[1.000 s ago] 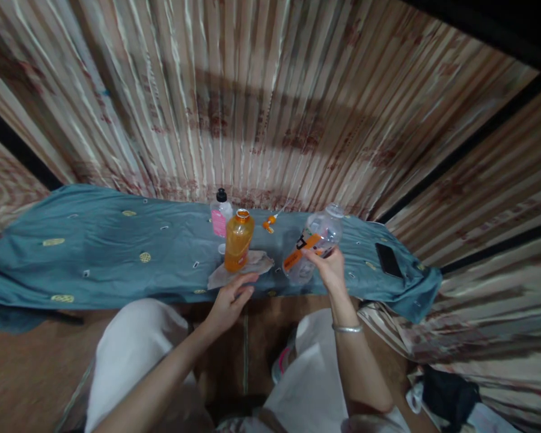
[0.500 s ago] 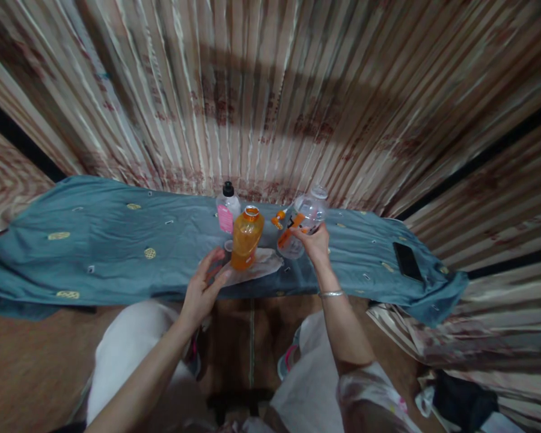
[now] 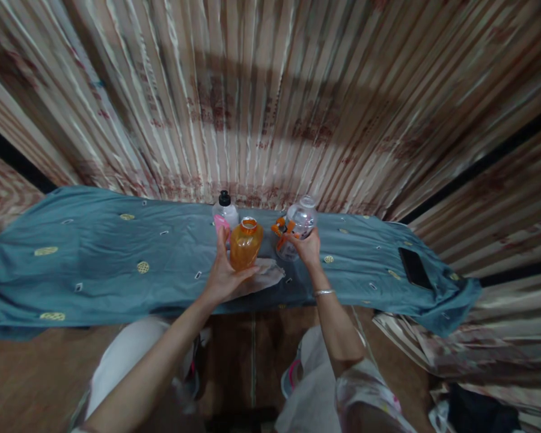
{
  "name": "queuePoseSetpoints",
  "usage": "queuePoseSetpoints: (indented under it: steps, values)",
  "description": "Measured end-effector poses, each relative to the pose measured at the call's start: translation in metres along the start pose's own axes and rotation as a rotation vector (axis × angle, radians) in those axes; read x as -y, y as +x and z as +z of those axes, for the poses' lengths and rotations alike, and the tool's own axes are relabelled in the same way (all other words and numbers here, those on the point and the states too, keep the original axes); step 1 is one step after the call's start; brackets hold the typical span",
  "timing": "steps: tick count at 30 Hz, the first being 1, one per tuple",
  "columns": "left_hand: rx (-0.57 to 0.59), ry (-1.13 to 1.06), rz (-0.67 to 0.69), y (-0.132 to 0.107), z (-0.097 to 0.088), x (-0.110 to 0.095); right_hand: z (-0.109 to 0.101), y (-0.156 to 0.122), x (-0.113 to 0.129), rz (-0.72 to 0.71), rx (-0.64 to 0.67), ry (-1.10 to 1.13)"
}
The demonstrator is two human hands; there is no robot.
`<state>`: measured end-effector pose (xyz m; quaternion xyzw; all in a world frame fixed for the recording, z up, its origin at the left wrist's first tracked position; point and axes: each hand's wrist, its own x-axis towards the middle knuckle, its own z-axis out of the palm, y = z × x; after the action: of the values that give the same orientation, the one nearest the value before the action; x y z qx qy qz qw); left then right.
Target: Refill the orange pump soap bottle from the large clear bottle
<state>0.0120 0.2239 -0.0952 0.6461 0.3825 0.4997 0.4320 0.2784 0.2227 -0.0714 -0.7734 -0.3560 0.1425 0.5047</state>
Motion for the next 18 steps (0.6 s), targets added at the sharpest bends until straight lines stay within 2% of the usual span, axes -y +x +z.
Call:
queuePoseSetpoints:
  steps: [10,18]
  values:
    - [0.009,0.003,-0.024,0.0,0.003,0.003,-0.004,-0.011,-0.017,-0.011,0.025,0.016]
    - [0.008,-0.028,-0.039,0.0,0.009,0.005,-0.006,-0.015,-0.02,-0.036,0.028,0.044]
